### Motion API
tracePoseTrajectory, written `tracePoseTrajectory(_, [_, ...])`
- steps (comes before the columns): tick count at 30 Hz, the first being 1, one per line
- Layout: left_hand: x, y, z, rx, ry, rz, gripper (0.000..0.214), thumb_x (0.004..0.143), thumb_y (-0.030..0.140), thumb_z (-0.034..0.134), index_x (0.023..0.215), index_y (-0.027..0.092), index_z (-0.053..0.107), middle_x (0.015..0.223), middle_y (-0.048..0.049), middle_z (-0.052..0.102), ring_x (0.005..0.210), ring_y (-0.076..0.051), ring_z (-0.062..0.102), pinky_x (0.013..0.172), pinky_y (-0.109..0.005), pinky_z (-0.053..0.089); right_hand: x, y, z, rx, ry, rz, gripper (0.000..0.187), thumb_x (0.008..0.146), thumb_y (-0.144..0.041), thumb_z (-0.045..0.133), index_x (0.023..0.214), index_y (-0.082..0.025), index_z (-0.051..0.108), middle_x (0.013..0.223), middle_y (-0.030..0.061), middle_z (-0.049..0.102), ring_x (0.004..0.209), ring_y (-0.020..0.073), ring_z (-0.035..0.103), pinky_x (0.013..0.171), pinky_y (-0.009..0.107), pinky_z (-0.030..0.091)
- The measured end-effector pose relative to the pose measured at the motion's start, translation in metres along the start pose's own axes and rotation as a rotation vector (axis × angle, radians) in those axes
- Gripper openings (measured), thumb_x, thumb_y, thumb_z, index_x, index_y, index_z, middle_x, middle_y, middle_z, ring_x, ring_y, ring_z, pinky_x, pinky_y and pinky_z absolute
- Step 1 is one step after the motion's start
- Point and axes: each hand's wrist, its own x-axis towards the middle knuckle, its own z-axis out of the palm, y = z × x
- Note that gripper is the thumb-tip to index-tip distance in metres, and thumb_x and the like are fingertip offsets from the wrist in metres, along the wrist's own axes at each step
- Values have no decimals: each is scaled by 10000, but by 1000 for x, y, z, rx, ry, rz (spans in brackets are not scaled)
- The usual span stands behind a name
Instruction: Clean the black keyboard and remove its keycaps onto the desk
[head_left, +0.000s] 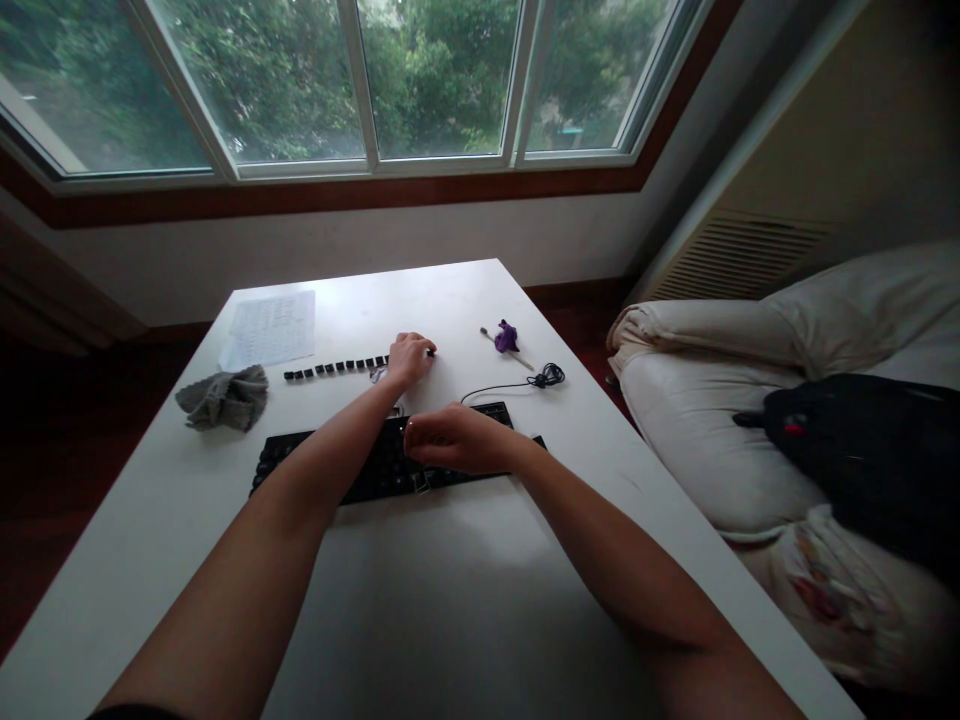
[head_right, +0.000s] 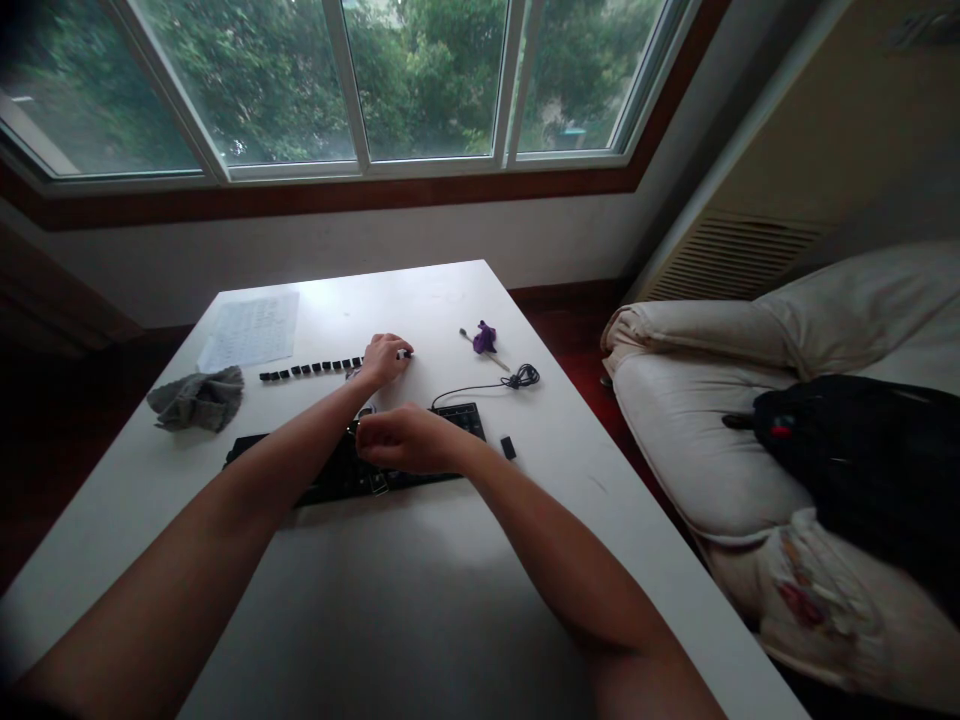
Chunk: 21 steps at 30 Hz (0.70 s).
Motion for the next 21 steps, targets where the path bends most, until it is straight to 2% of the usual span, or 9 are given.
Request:
tracePoseTrajectory(6, [0, -3, -3, -28, -22, 10, 393, 809, 221, 667, 1196, 264, 721, 1271, -91, 644, 1247, -328, 468, 1049, -463, 419, -1, 3, -1, -1, 11, -5, 61, 886, -173, 598, 898, -175, 658, 805, -5, 677, 700, 112, 566, 668, 235, 422])
tracePoseTrajectory(8, [-4, -2, -8, -43, -13, 33, 432, 801, 218, 678, 1231, 258, 701, 1287, -92, 635, 1245, -326, 473, 1058, -467, 417, -3, 8, -5, 11, 61, 9, 72, 894, -198, 600, 913, -174, 666, 816, -1, 683, 711, 117, 577, 675, 239, 428])
tracePoseTrajectory(11, [-15, 3, -19, -74, 20, 60, 378, 824, 236, 670, 1200, 250, 708, 1276, -88, 633, 1222, -309, 494, 1065, -464, 416, -5, 20, -17, -8, 211, 56, 117, 914, -252, 592, 928, -173, 677, 800, 0, 677, 713, 124, 579, 678, 245, 430])
tracePoseTrajectory(14, [-38, 10, -31, -127, 43, 73, 287, 875, 259, 627, 1147, 244, 718, 1237, -85, 644, 1187, -282, 527, 1062, -453, 422, -8, 36, -35, -97, 407, 123, 143, 916, -280, 587, 936, -178, 686, 801, 4, 686, 722, 136, 594, 675, 250, 429])
tracePoseTrajectory(16, [-59, 18, -40, -168, 3, 102, 258, 905, 287, 604, 1134, 246, 717, 1228, -82, 650, 1169, -269, 552, 1059, -452, 426, -9, 50, -46, -154, 497, 183, 145, 902, -301, 605, 920, -180, 683, 754, 1, 685, 690, 143, 604, 651, 253, 426])
tracePoseTrajectory(19, [-93, 32, -54, -244, -106, 212, 226, 926, 320, 595, 1102, 248, 716, 1188, -67, 675, 1132, -251, 593, 1030, -427, 450, -12, 69, -54, -161, 527, 234, 148, 896, -325, 613, 888, -186, 662, 700, -3, 680, 655, 155, 632, 636, 260, 440])
tracePoseTrajectory(21, [-114, 42, -61, -295, -136, 290, 230, 961, 324, 550, 1121, 259, 703, 1154, -47, 693, 1086, -227, 616, 998, -397, 467, -13, 79, -54, -137, 520, 238, 152, 900, -339, 610, 871, -193, 643, 701, -5, 678, 663, 164, 659, 637, 263, 457])
